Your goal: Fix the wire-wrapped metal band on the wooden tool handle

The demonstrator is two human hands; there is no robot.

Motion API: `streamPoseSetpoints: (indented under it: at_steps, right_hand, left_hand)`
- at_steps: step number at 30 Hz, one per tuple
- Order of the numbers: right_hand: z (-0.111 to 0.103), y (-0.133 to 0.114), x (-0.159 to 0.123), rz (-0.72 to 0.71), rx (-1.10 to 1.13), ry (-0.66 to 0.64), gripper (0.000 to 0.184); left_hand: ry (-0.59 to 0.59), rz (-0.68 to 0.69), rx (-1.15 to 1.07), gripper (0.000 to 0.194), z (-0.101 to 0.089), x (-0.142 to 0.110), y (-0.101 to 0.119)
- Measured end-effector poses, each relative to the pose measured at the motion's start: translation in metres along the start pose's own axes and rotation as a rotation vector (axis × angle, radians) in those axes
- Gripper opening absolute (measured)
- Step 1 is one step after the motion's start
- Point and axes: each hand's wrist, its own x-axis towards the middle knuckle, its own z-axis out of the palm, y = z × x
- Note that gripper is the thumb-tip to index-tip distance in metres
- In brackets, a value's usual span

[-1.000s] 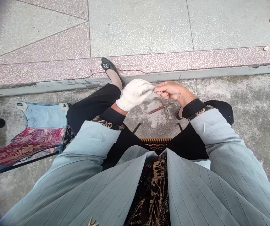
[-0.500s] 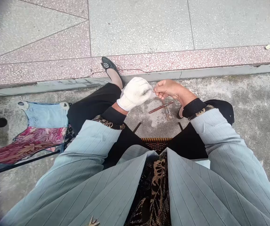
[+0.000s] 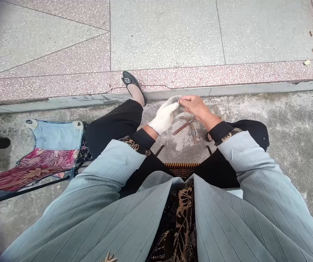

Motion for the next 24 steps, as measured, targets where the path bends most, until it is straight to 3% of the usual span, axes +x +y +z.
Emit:
streamPoseSetpoints:
  at_steps: [4, 9, 14, 17, 21, 24]
  right_hand:
    - [0.003, 0.011, 0.003, -0.08, -0.045, 0.139, 0.013]
    - [0.007, 0.016, -0.001, 0.025, 0.189, 0.077, 0.021]
    - [0.006, 0.02, -0.001, 0.014, 0.282, -0.012, 0.032]
    - [0.003, 0.021, 0.0, 0.007, 0.297, -0.063, 0.037]
    - [-0.009, 0.015, 0.005, 0.016, 0.166, -0.098, 0.035]
    - [-0.023, 0.004, 0.009, -0.207, -0.085, -0.034, 0.027]
  left_hand:
    - [0.049, -0.078, -0.018, 0.034, 0.0, 0.002, 0.001]
    - [-0.041, -0.095, -0.101, 0.038, 0.0, 0.001, 0.006]
    - [0.017, -0.144, -0.051, 0.039, 0.002, -0.003, 0.012]
    - [-0.018, -0.15, -0.073, 0.039, -0.001, -0.003, 0.013]
    - [-0.066, -0.14, -0.053, 0.036, -0.005, -0.002, 0.015]
    - [-0.077, -0.168, 0.007, 0.03, -0.007, -0.004, 0.018]
